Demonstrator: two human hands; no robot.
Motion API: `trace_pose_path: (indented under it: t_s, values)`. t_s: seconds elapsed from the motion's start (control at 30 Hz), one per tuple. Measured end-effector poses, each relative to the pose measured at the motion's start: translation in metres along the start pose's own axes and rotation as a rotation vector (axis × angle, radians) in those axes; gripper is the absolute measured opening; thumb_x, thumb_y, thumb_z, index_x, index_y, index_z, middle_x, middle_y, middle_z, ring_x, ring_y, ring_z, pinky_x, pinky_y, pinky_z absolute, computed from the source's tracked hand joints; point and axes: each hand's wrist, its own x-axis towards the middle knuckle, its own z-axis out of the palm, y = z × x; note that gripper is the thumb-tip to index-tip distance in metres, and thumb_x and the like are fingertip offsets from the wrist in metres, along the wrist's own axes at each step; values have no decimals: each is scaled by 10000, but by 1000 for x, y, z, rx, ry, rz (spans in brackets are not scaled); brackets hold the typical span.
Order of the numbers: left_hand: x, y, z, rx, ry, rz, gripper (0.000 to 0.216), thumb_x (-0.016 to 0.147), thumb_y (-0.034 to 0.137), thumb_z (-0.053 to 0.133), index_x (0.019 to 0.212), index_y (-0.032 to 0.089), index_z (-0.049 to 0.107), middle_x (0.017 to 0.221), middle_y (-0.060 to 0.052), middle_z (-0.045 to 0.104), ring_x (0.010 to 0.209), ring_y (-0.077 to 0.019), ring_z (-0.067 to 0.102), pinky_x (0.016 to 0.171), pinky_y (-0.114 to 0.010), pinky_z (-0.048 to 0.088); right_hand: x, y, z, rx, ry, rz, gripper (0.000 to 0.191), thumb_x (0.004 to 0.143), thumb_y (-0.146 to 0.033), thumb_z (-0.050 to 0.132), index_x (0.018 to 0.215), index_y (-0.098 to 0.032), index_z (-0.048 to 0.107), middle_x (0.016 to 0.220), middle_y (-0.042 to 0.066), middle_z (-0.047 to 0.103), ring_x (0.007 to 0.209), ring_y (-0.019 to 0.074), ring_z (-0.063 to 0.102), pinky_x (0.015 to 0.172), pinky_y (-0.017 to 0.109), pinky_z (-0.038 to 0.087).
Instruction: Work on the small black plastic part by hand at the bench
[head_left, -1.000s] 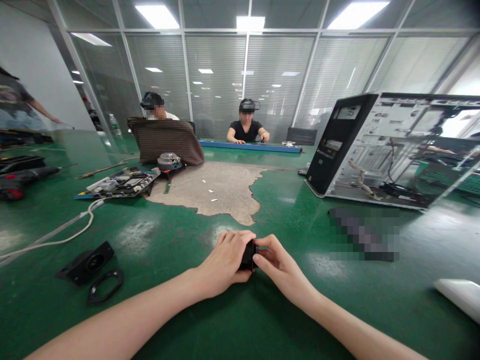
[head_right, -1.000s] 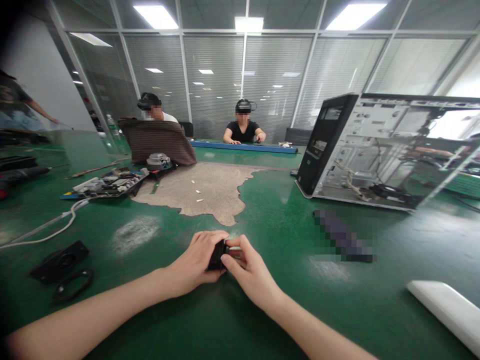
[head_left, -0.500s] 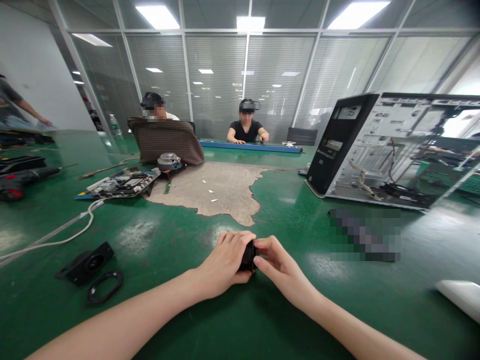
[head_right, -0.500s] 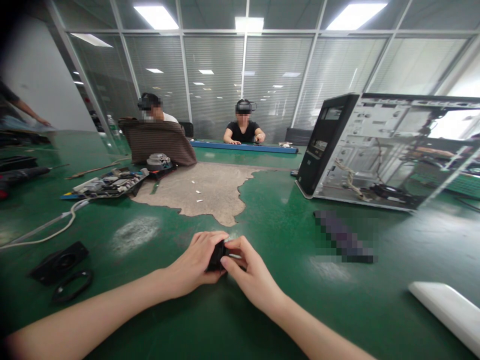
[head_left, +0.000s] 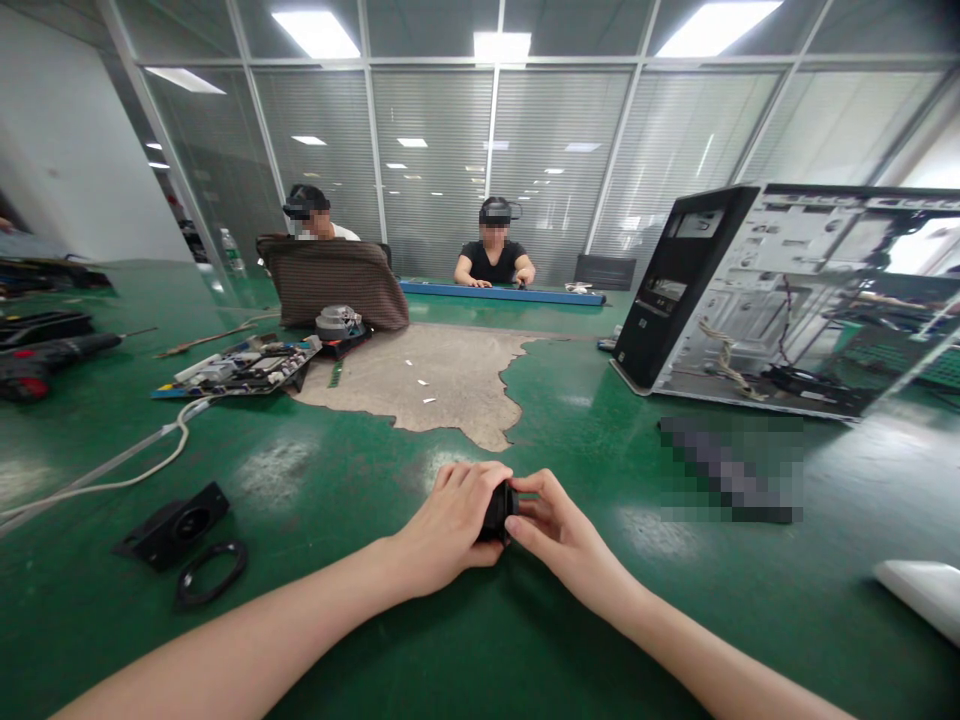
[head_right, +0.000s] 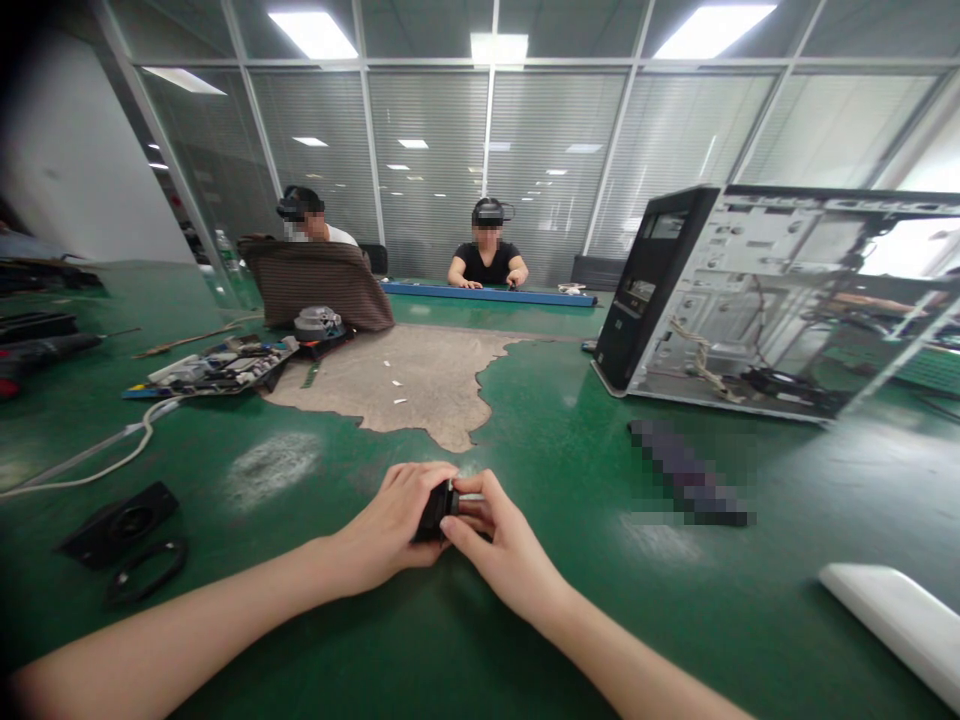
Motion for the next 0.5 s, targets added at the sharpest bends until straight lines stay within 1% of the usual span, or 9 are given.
trace_pose_path:
  t_s: [0.07,0.17,0.3,0.37,0.5]
  values:
    - [0,0,0,3,6,2,661,665,143,600,1221,196,246,1177,-90,453,1067,-238,421,895,-408,318,1,0,0,0,13,-4,177,787,-313,553,891,-229,437,892,-7,540,882,138,572,814,305,468]
    - [0,0,0,3,1,-6,666,665,147,610,1220,195,246,1176,-88,451,1062,-239,421,892,-407,321,1,-1,0,-15,30,1,183,781,-331,558,875,-224,443,879,-7,531,865,142,567,792,305,476]
    - [0,1,-1,-3,-7,-5,662,675,149,600,1225,203,235,1179,-87,450,1059,-244,424,891,-414,323,1,0,0,-45,39,1,235,791,-324,542,980,-229,438,956,19,532,894,154,569,810,324,475]
    - [0,1,-1,-3,-6,-5,661,678,149,595,1227,203,232,1182,-89,447,1063,-246,421,893,-415,321,0,1,0,-68,27,-3,241,806,-302,524,1018,-231,434,996,29,534,920,158,569,833,330,467]
    - [0,0,0,14,-18,-9,662,671,142,595,1226,187,237,1184,-95,446,1069,-248,415,898,-412,314,-4,1,0,-85,-20,-30,203,806,-247,528,989,-227,442,1015,26,530,972,157,555,871,324,453]
